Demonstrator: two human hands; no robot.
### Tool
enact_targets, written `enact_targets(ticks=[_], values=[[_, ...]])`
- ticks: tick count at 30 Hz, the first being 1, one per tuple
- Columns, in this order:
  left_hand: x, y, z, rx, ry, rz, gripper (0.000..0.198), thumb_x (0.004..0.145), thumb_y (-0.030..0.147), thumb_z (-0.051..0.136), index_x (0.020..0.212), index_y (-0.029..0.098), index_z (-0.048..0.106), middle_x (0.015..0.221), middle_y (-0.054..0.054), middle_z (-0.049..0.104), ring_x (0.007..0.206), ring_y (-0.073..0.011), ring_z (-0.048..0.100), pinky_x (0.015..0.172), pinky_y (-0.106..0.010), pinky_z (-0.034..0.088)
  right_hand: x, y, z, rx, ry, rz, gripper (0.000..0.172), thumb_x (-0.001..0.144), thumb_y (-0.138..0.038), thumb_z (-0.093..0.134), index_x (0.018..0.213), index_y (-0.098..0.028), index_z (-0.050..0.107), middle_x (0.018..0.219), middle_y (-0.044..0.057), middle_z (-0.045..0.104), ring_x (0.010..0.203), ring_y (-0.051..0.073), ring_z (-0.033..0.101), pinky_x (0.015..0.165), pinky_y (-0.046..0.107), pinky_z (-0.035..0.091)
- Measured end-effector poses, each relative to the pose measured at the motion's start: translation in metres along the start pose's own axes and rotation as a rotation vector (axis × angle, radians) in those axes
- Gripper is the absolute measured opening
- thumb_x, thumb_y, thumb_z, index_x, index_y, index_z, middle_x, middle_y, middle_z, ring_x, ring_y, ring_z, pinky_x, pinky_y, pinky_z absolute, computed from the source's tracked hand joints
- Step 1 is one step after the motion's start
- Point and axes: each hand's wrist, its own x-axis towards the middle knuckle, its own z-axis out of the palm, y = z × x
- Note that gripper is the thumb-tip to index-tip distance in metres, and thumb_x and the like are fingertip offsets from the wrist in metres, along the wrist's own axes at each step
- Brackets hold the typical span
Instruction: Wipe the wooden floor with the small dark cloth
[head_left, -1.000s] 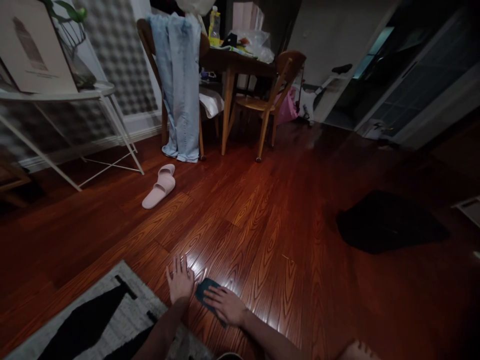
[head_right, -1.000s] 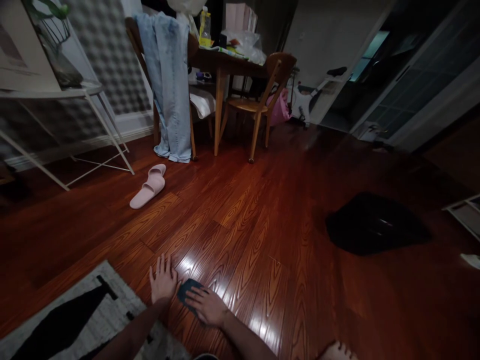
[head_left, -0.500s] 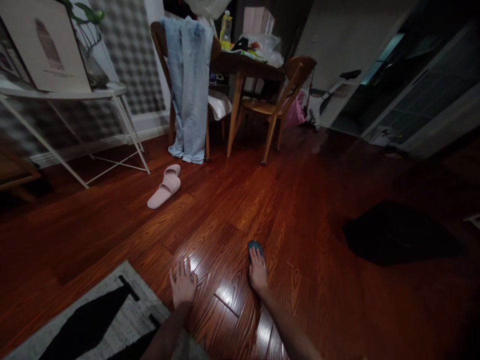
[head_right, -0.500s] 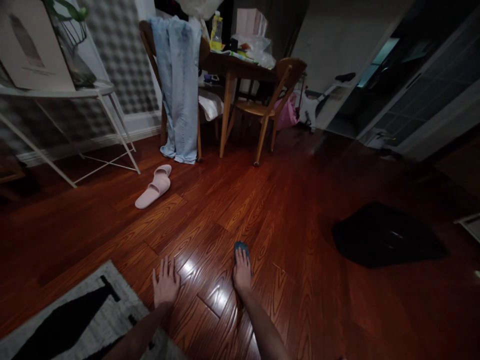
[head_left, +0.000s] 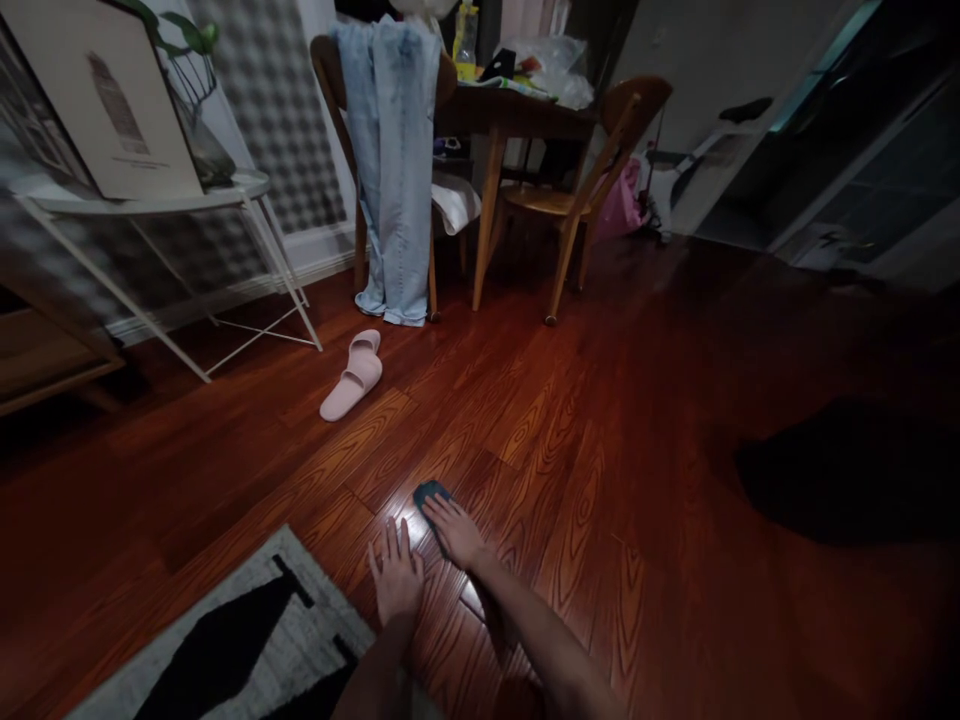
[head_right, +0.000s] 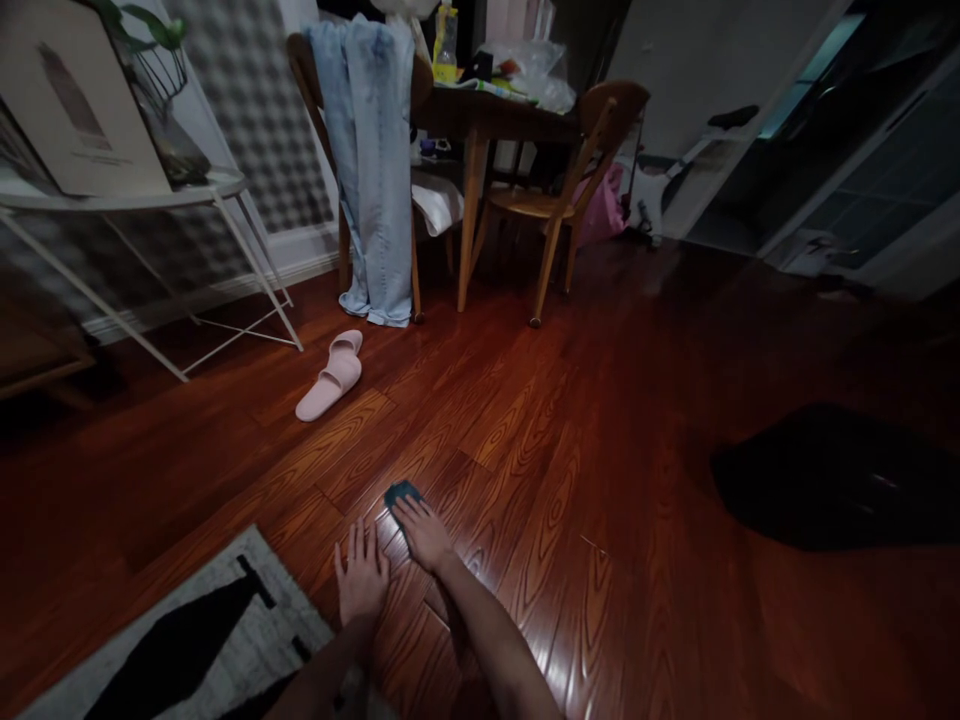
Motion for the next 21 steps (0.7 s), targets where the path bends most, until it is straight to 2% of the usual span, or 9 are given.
enact_targets(ticks=[3, 6, 9, 12, 14, 16, 19, 21], values=[[-0.001, 0.000, -0.001, 0.000, -0.003, 0.000, 0.064, 0.095, 0.023, 0.036, 0.159, 0.017, 0.033, 0.167, -0.016, 0.038, 0.156, -0.0290, 0.034, 0.131, -0.061, 0.015, 0.013, 0.040, -0.010, -0.029, 0.077, 0.148, 0.062, 0.100, -0.017, 0.033, 0.161, -0.029, 0.037, 0.168, 0.000, 0.038, 0.157, 0.016, 0.028, 0.127, 0.041, 0.028], [-0.001, 0.001, -0.002, -0.008, -0.009, -0.004, 0.067, 0.094, 0.023, 0.037, 0.160, 0.020, 0.027, 0.168, -0.015, 0.036, 0.156, -0.0284, 0.033, 0.131, -0.061, 0.016, 0.004, 0.089, -0.023, -0.052, 0.176, 0.324, 0.063, 0.101, -0.018, 0.028, 0.163, -0.024, 0.032, 0.168, 0.005, 0.038, 0.157, 0.019, 0.029, 0.126, 0.046, 0.028], [-0.001, 0.001, -0.003, -0.015, -0.017, -0.010, 0.067, 0.094, 0.023, 0.037, 0.160, 0.020, 0.027, 0.169, -0.015, 0.036, 0.157, -0.0285, 0.032, 0.131, -0.061, 0.016, -0.027, 0.134, -0.036, -0.076, 0.287, 0.514, 0.063, 0.102, -0.021, 0.024, 0.164, -0.021, 0.030, 0.167, 0.008, 0.040, 0.157, 0.022, 0.030, 0.127, 0.047, 0.027], [0.000, 0.001, -0.005, -0.019, -0.020, -0.011, 0.065, 0.095, 0.023, 0.035, 0.159, 0.018, 0.031, 0.169, -0.016, 0.035, 0.157, -0.0288, 0.033, 0.131, -0.061, 0.016, -0.071, 0.164, -0.045, -0.095, 0.390, 0.699, 0.064, 0.102, -0.023, 0.018, 0.164, -0.014, 0.028, 0.166, 0.013, 0.040, 0.157, 0.024, 0.028, 0.126, 0.047, 0.027], [0.000, 0.001, -0.006, -0.023, -0.018, -0.008, 0.064, 0.095, 0.023, 0.035, 0.159, 0.018, 0.031, 0.169, -0.016, 0.035, 0.156, -0.0287, 0.033, 0.131, -0.061, 0.016, -0.100, 0.173, -0.045, -0.107, 0.451, 0.804, 0.065, 0.101, -0.023, 0.016, 0.165, -0.012, 0.025, 0.167, 0.016, 0.038, 0.158, 0.026, 0.027, 0.126, 0.049, 0.027], [0.000, 0.001, -0.007, -0.026, -0.015, -0.003, 0.065, 0.095, 0.024, 0.036, 0.160, 0.018, 0.030, 0.168, -0.016, 0.036, 0.157, -0.0285, 0.032, 0.131, -0.062, 0.016, -0.123, 0.171, -0.039, -0.119, 0.500, 0.875, 0.066, 0.101, -0.023, 0.015, 0.166, -0.013, 0.020, 0.168, 0.015, 0.035, 0.158, 0.027, 0.026, 0.125, 0.051, 0.026], [0.001, 0.000, -0.008, -0.026, -0.009, 0.000, 0.066, 0.095, 0.025, 0.035, 0.160, 0.018, 0.028, 0.168, -0.016, 0.036, 0.157, -0.0287, 0.031, 0.130, -0.063, 0.017, -0.144, 0.151, -0.021, -0.132, 0.535, 0.914, 0.068, 0.100, -0.022, 0.018, 0.167, -0.017, 0.017, 0.170, 0.013, 0.033, 0.158, 0.027, 0.026, 0.125, 0.052, 0.026], [0.002, -0.001, -0.007, -0.023, -0.010, 0.000, 0.066, 0.095, 0.026, 0.034, 0.160, 0.017, 0.029, 0.168, -0.016, 0.038, 0.157, -0.0284, 0.031, 0.130, -0.063, 0.016, -0.149, 0.128, -0.005, -0.139, 0.532, 0.876, 0.069, 0.099, -0.019, 0.022, 0.167, -0.018, 0.015, 0.170, 0.012, 0.033, 0.158, 0.027, 0.026, 0.125, 0.052, 0.026]])
